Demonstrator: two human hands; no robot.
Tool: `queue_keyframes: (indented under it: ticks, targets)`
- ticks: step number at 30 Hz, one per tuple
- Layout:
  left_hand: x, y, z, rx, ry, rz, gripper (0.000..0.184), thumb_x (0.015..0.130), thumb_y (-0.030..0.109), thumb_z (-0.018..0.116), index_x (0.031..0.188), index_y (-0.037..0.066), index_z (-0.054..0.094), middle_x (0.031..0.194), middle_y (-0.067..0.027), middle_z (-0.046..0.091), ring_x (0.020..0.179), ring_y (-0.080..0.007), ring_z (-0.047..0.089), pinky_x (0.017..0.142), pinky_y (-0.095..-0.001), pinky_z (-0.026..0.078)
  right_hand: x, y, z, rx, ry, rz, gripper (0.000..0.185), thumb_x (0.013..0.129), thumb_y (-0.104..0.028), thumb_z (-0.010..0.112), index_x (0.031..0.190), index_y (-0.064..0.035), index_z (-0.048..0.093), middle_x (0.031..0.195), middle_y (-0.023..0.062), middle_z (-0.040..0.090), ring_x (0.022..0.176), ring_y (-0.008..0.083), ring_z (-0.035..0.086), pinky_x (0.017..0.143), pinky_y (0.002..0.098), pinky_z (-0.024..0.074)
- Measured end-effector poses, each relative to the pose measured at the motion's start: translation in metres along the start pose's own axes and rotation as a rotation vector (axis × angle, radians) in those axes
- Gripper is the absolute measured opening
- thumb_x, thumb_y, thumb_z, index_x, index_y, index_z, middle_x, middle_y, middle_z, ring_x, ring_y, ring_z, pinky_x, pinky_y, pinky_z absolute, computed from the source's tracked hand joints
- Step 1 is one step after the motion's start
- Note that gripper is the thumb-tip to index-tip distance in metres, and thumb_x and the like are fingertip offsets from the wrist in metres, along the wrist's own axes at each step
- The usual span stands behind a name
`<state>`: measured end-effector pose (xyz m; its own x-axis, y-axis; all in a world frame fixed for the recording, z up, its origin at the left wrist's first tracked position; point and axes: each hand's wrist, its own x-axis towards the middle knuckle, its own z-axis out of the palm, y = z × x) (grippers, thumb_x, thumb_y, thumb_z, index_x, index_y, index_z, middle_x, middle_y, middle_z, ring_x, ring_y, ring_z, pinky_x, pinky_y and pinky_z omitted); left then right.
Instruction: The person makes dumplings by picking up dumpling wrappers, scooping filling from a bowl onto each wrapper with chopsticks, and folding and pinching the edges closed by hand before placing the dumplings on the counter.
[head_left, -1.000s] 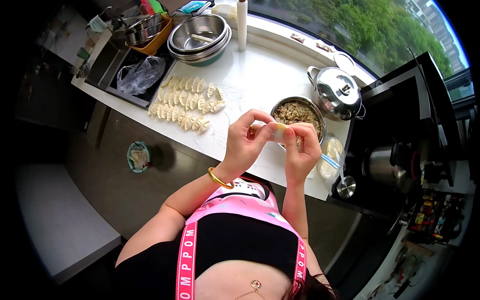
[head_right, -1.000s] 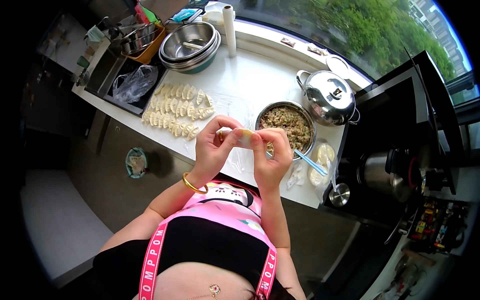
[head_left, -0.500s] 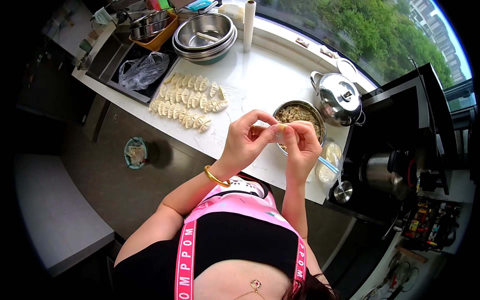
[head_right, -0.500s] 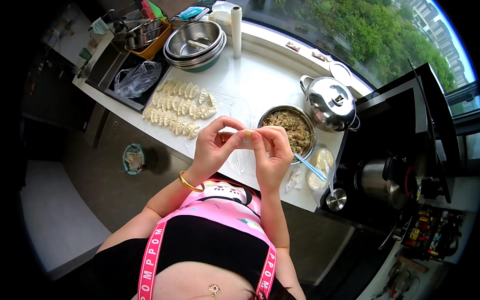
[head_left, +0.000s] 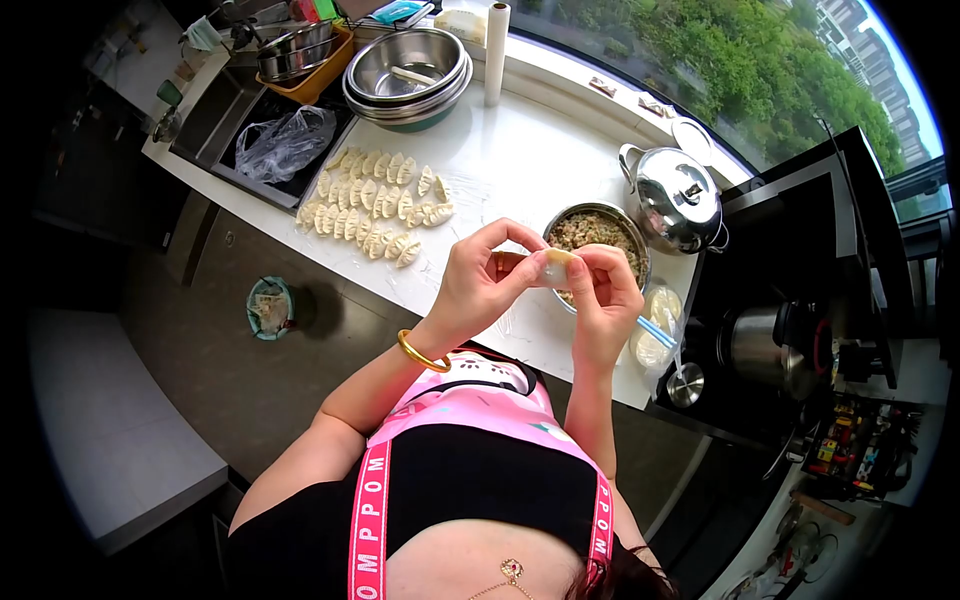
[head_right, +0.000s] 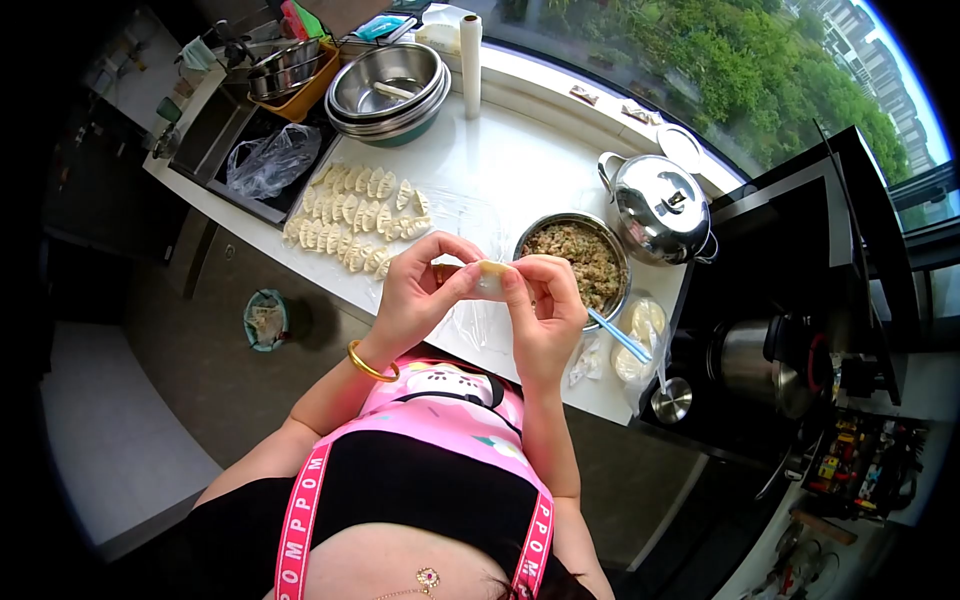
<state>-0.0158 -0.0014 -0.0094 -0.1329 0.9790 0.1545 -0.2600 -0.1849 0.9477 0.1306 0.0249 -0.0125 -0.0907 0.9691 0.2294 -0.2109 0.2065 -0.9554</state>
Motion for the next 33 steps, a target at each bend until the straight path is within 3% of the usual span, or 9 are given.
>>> queue_keyframes:
  ticks: [3, 5, 9, 11, 15, 20, 23, 26, 33]
  targets:
    - [0.002, 0.002, -0.002, 0.032, -0.041, -0.066, 0.007, 0.093, -0.001, 0.057, 0.099, -0.003, 0.055, 0.102, -0.0090, 0.060, 0.092, -0.0129, 0.064, 0.081, -0.0268, 0.058, -0.003, -0.001, 0.005, -0.129, 0.042, -0.103, 0.009, 0.084, -0.001, 0.069, 0.089, 0.0016, 0.062, 0.094, 0.0080, 0.059, 0.086, 0.0151, 0.057, 0.076, 0.0251, 0.0457]
    - [0.003, 0.001, 0.000, 0.102, 0.016, 0.003, 0.008, 0.089, 0.001, 0.062, 0.096, -0.003, 0.059, 0.094, -0.0075, 0.065, 0.083, -0.0134, 0.068, 0.072, -0.0244, 0.058, -0.001, -0.003, 0.007, -0.197, 0.024, -0.192, 0.010, 0.082, -0.001, 0.071, 0.088, 0.0008, 0.063, 0.092, 0.0085, 0.060, 0.085, 0.0167, 0.058, 0.075, 0.0262, 0.0463]
    - [0.004, 0.009, 0.004, 0.250, 0.027, 0.064, 0.007, 0.087, -0.001, 0.063, 0.093, -0.001, 0.060, 0.092, -0.0071, 0.064, 0.082, -0.0138, 0.068, 0.071, -0.0243, 0.058, 0.001, -0.005, 0.008, -0.314, -0.022, -0.328, 0.013, 0.077, -0.001, 0.074, 0.085, -0.0011, 0.064, 0.089, 0.0100, 0.060, 0.081, 0.0198, 0.059, 0.072, 0.0285, 0.0475]
    - [0.005, 0.010, 0.005, 0.313, 0.021, 0.172, 0.008, 0.084, -0.003, 0.064, 0.091, -0.001, 0.062, 0.091, -0.0071, 0.063, 0.083, -0.0146, 0.068, 0.072, -0.0248, 0.059, 0.002, -0.005, 0.007, -0.309, -0.020, -0.320, 0.013, 0.077, -0.001, 0.074, 0.085, -0.0013, 0.064, 0.089, 0.0097, 0.060, 0.081, 0.0196, 0.059, 0.072, 0.0288, 0.0478]
    - [0.004, 0.015, 0.004, 0.317, -0.026, 0.207, 0.009, 0.083, -0.005, 0.065, 0.091, -0.001, 0.063, 0.093, -0.0080, 0.063, 0.084, -0.0152, 0.067, 0.072, -0.0258, 0.060, 0.002, 0.000, 0.008, -0.129, 0.040, -0.206, 0.015, 0.078, -0.002, 0.074, 0.090, -0.0014, 0.066, 0.090, 0.0090, 0.061, 0.081, 0.0194, 0.060, 0.073, 0.0300, 0.0491]
    - [0.002, 0.012, 0.001, 0.392, -0.051, 0.247, 0.015, 0.084, -0.008, 0.063, 0.097, -0.001, 0.062, 0.099, -0.0090, 0.060, 0.093, -0.0148, 0.064, 0.078, -0.0257, 0.059, 0.002, 0.001, 0.008, -0.178, -0.030, -0.173, 0.016, 0.080, -0.002, 0.072, 0.095, -0.0005, 0.069, 0.094, 0.0094, 0.064, 0.086, 0.0190, 0.062, 0.075, 0.0294, 0.0500]
    - [-0.003, 0.011, 0.002, 0.317, -0.003, 0.149, 0.019, 0.085, -0.007, 0.063, 0.103, -0.002, 0.057, 0.100, -0.0092, 0.060, 0.096, -0.0152, 0.064, 0.081, -0.0256, 0.058, 0.001, 0.003, 0.006, -0.169, -0.043, -0.162, 0.014, 0.081, 0.000, 0.071, 0.095, -0.0002, 0.069, 0.095, 0.0098, 0.065, 0.088, 0.0187, 0.063, 0.075, 0.0284, 0.0501]
    - [-0.002, 0.011, 0.002, 0.275, 0.031, 0.181, 0.019, 0.084, -0.003, 0.066, 0.101, -0.001, 0.056, 0.095, -0.0091, 0.064, 0.088, -0.0177, 0.069, 0.076, -0.0273, 0.060, 0.002, 0.002, 0.006, -0.169, -0.039, -0.149, 0.012, 0.080, 0.001, 0.071, 0.092, -0.0005, 0.069, 0.094, 0.0095, 0.066, 0.087, 0.0183, 0.063, 0.074, 0.0276, 0.0499]
    - [-0.002, 0.013, -0.002, 0.250, 0.001, 0.179, 0.015, 0.084, -0.004, 0.065, 0.097, -0.002, 0.059, 0.096, -0.0103, 0.063, 0.090, -0.0170, 0.067, 0.075, -0.0271, 0.060, 0.000, -0.001, 0.010, -0.267, -0.026, -0.241, 0.010, 0.079, 0.002, 0.071, 0.088, -0.0007, 0.068, 0.088, 0.0091, 0.066, 0.080, 0.0185, 0.063, 0.067, 0.0268, 0.0483]
